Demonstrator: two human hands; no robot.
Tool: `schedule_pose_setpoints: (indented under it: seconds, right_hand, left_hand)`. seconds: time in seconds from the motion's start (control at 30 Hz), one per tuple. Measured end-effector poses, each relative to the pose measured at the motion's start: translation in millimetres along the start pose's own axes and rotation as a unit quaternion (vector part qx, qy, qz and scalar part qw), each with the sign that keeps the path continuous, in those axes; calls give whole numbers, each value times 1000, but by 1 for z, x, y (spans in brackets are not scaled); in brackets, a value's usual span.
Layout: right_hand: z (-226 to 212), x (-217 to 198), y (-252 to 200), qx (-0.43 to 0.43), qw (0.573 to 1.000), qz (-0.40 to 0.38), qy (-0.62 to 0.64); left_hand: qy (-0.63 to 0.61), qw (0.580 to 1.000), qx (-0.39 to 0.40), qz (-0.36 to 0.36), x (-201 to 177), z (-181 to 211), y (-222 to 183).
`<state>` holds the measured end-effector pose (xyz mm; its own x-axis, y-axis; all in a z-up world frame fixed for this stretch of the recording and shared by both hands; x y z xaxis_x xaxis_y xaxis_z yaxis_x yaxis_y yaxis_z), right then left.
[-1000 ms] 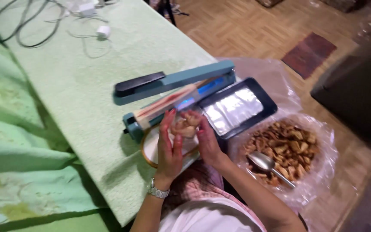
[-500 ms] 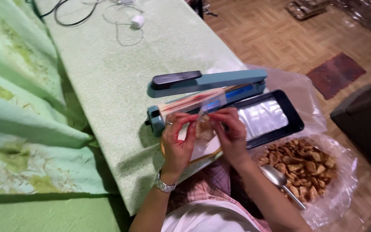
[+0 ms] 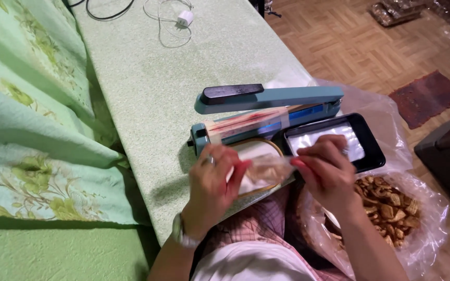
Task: Packaging dried food pieces into small plastic bags and sealing them with a heat sealer
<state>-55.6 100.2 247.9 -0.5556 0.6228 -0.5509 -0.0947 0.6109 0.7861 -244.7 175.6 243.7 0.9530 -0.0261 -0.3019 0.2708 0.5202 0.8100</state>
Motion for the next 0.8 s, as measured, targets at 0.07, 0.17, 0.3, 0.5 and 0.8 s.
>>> schedule_pose_setpoints:
  seconds: [0.07,0.17,0.3,0.5,0.8]
  right_hand:
    - [-13,-12,10,-12,1000,11,3]
    - [7,15,16,-19,999,-37,13]
    - [42,72,8,-17,995,-95,-30]
    - [73,140,-14,-95,969,-116,-194]
    - [87,158,-8,-87,949,-107,-282]
  left_hand:
    - [69,996,64,-14,-12,21,0]
    - [172,977,118,-33,5,-10,-15]
    - [271,955,99,-75,34,-84,-39]
    - [264,939,-52,-216,46,-130,-26]
    - [352,917,-42,-185,69,-191,-46]
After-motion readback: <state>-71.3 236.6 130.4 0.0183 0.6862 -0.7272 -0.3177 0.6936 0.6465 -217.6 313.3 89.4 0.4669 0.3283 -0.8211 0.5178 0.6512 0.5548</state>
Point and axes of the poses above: each hand's wrist, its own y-axis towards the middle knuckle, its own x-axis out of the palm, z = x × y, the point moved 7 cm from there along y, towards the middle knuckle
